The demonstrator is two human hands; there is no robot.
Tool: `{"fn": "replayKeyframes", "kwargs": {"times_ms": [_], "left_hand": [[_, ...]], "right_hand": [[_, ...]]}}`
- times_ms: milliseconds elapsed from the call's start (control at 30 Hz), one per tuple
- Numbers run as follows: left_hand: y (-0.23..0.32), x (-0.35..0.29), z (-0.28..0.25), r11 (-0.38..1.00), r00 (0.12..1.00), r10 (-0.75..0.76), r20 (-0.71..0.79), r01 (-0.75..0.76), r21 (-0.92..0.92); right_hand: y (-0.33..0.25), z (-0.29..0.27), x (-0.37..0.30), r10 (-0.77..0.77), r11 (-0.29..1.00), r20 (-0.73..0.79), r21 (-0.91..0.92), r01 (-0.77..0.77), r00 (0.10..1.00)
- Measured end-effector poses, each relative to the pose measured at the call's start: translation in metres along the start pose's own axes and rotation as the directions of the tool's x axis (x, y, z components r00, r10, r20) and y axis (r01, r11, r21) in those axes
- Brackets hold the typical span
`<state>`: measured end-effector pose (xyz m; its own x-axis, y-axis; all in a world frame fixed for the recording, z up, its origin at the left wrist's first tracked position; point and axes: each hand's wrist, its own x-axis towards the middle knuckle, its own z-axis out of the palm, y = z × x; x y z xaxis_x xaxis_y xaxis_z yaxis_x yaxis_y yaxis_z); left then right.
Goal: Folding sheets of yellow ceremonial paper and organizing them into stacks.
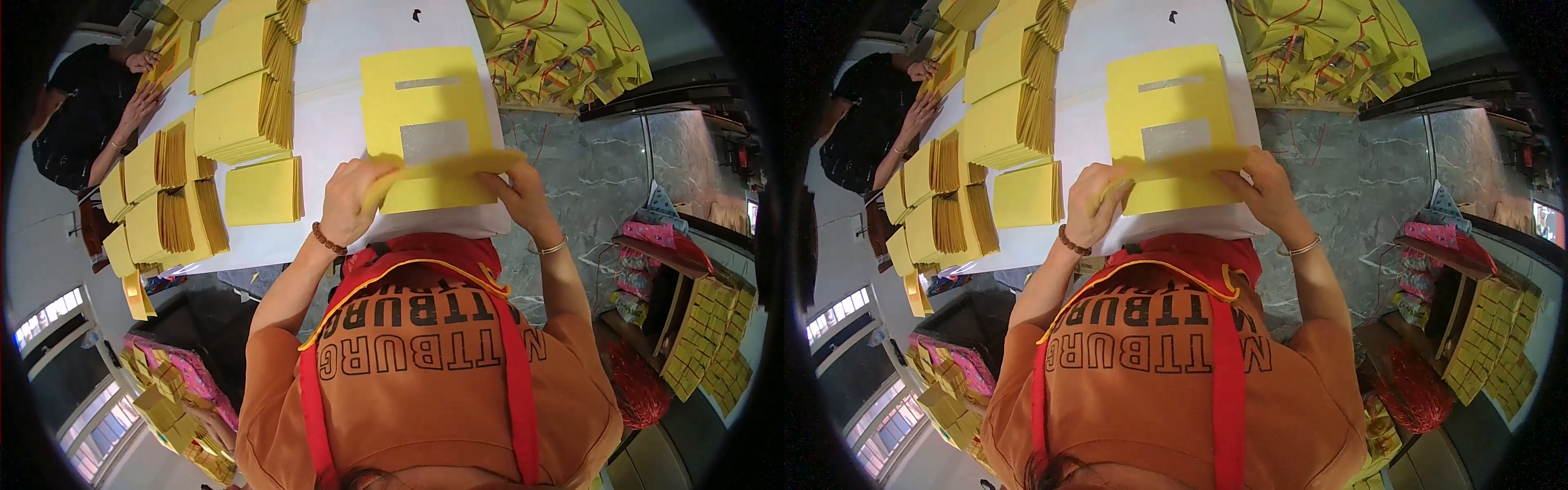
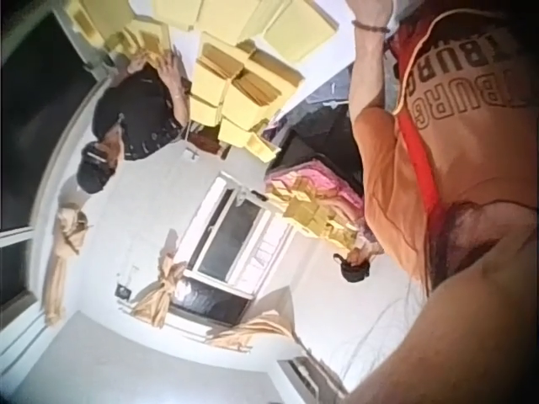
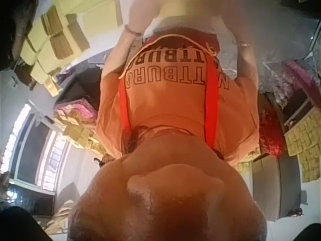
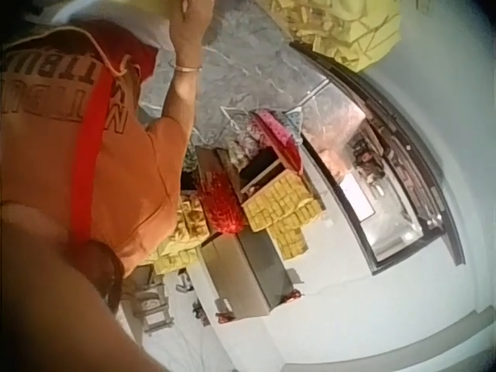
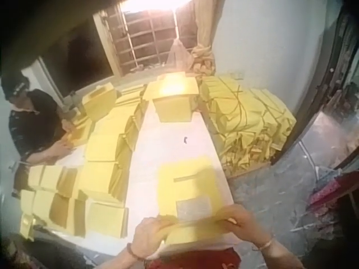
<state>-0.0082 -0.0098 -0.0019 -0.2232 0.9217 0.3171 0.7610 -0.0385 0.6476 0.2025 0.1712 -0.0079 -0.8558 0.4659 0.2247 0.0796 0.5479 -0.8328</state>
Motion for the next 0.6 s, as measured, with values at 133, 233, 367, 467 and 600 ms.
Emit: {"fn": "replayKeyframes", "kwargs": {"times_ms": [133, 233, 367, 467, 600], "left_hand": [[0.005, 0.012, 0.006, 0.781, 0.86, -0.508, 0.051, 0.485, -0.393], [-0.01, 0.015, 0.015, 0.661, 0.833, -0.551, 0.051, 0.473, -0.583], [-0.009, 0.022, 0.019, 0.586, 0.798, -0.599, 0.057, 0.486, -0.648], [-0.009, 0.029, 0.018, 0.613, 0.798, -0.601, 0.034, 0.488, -0.621], [-0.01, 0.033, 0.017, 0.561, 0.774, -0.631, 0.057, 0.506, -0.655]], "right_hand": [[-0.014, 0.006, 0.009, 0.394, 0.897, -0.03, 0.23, -0.377, 0.919], [-0.018, 0.016, 0.016, 0.404, 0.877, -0.202, 0.364, -0.315, 0.892], [-0.015, 0.018, 0.021, 0.439, 0.856, -0.211, 0.392, -0.336, 0.873], [-0.012, 0.018, 0.023, 0.446, 0.872, -0.189, 0.314, -0.376, 0.875], [-0.014, 0.023, 0.031, 0.442, 0.892, -0.259, 0.228, -0.39, 0.859]]}}
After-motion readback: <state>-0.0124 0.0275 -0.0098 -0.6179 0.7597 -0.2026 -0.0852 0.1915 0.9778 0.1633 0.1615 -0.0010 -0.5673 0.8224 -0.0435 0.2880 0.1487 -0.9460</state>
